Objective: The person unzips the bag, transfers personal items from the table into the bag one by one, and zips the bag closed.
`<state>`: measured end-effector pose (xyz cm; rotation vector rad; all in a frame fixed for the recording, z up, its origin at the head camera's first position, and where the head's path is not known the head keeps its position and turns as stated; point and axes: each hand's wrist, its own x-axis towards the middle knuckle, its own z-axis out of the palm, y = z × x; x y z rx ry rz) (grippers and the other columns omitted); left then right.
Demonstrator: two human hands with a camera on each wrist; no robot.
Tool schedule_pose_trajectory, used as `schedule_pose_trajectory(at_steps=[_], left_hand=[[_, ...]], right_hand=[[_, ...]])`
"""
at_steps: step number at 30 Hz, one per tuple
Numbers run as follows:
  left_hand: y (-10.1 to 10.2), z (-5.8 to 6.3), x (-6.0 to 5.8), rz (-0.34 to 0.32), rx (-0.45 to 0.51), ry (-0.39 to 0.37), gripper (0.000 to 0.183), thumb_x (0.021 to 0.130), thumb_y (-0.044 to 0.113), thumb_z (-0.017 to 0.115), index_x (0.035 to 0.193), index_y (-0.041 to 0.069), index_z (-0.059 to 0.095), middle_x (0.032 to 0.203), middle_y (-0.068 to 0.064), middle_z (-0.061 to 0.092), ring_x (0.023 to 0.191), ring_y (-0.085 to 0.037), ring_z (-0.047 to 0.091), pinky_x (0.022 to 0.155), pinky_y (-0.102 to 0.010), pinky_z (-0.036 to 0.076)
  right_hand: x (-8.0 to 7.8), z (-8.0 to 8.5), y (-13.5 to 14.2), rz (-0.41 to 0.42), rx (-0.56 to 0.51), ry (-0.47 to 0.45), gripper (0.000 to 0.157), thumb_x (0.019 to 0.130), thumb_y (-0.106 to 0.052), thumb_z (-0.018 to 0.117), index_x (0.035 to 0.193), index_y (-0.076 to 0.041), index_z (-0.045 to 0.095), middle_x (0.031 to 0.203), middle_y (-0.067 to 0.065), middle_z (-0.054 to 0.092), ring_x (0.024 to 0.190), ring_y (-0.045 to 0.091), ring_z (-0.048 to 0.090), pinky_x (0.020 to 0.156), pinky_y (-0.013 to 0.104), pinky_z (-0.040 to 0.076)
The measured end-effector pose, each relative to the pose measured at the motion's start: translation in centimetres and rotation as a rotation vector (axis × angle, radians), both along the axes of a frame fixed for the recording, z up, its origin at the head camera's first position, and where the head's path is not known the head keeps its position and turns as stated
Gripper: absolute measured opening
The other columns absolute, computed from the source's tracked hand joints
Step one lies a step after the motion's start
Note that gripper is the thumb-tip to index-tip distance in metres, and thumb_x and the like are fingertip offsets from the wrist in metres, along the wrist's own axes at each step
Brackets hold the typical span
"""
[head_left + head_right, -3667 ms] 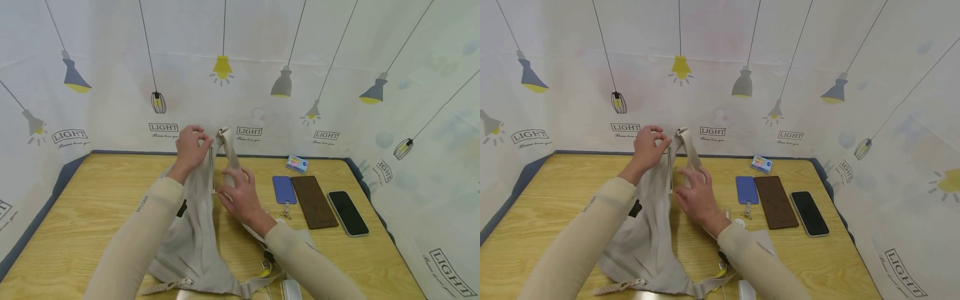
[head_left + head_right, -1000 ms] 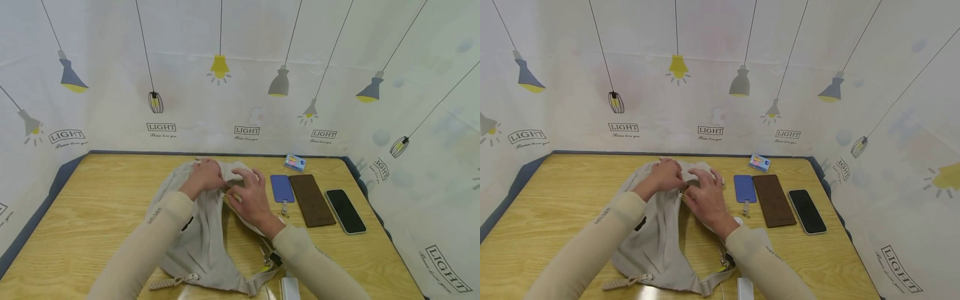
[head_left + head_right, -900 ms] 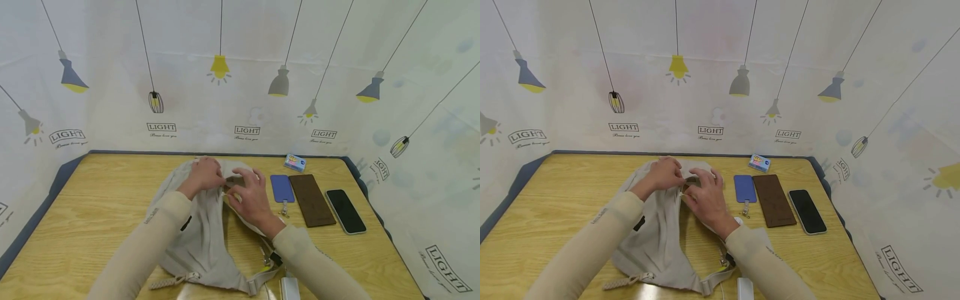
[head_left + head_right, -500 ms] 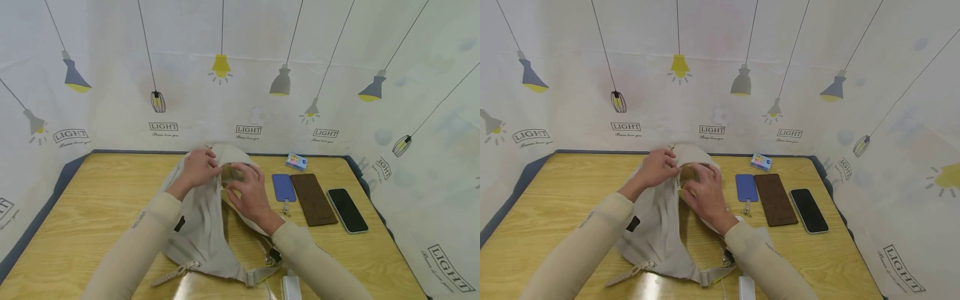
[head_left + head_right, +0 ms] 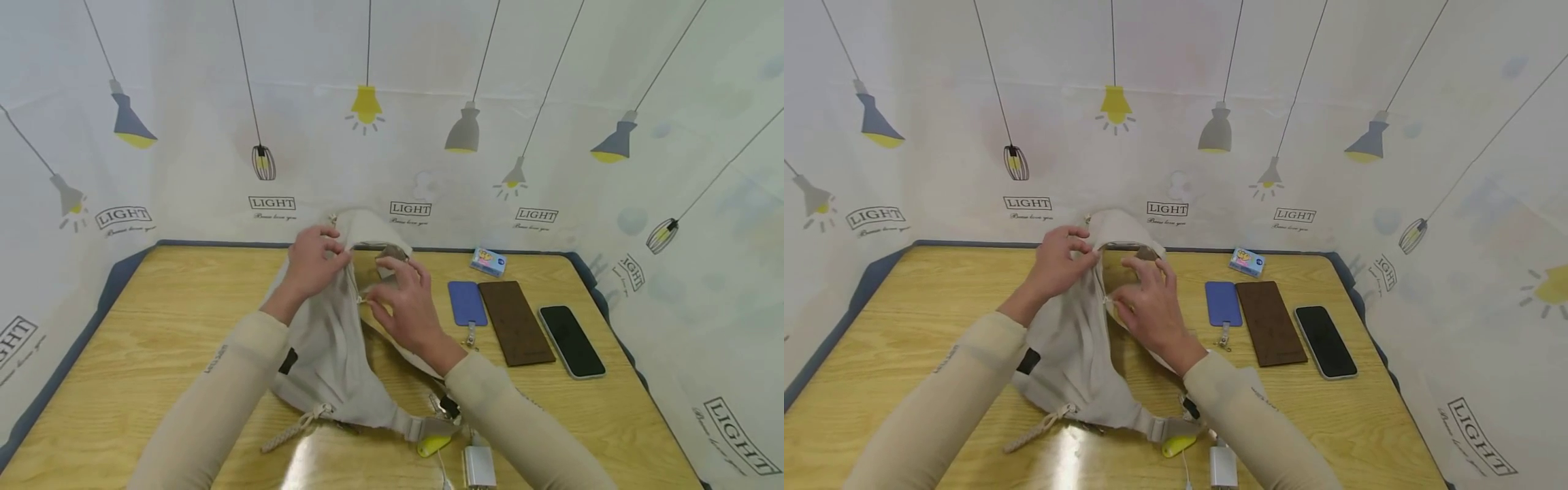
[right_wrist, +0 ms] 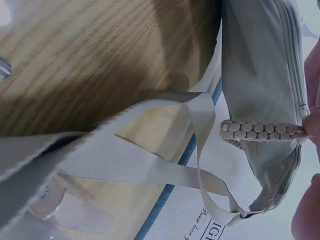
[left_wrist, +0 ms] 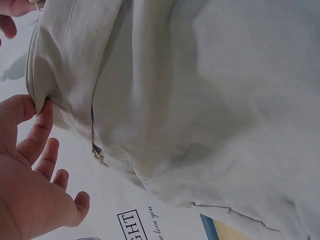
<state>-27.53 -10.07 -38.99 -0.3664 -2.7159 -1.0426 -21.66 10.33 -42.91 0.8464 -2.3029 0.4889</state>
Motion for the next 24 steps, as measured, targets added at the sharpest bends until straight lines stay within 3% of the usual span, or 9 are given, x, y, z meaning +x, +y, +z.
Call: schedule_pose_trajectory(at_steps=[24], left_hand=[[-0.4, -0.4, -1.3, 0.05, 0.098, -0.008, 0.028, 0.092, 0.025, 0.062, 0.094, -0.001, 0.073, 0.134, -0.011, 0.055, 0.133, -0.035, 0.041, 0.107, -0.059, 0.026]], right_hand=[[1.3, -0.9, 1.4, 0.073, 0.065, -0.03, 0.006, 0.084, -0.024, 0.076, 0.08, -0.024, 0.071, 0.134, 0.007, 0.052, 0.126, 0.025, 0.049, 0.108, 0.055, 0.027]])
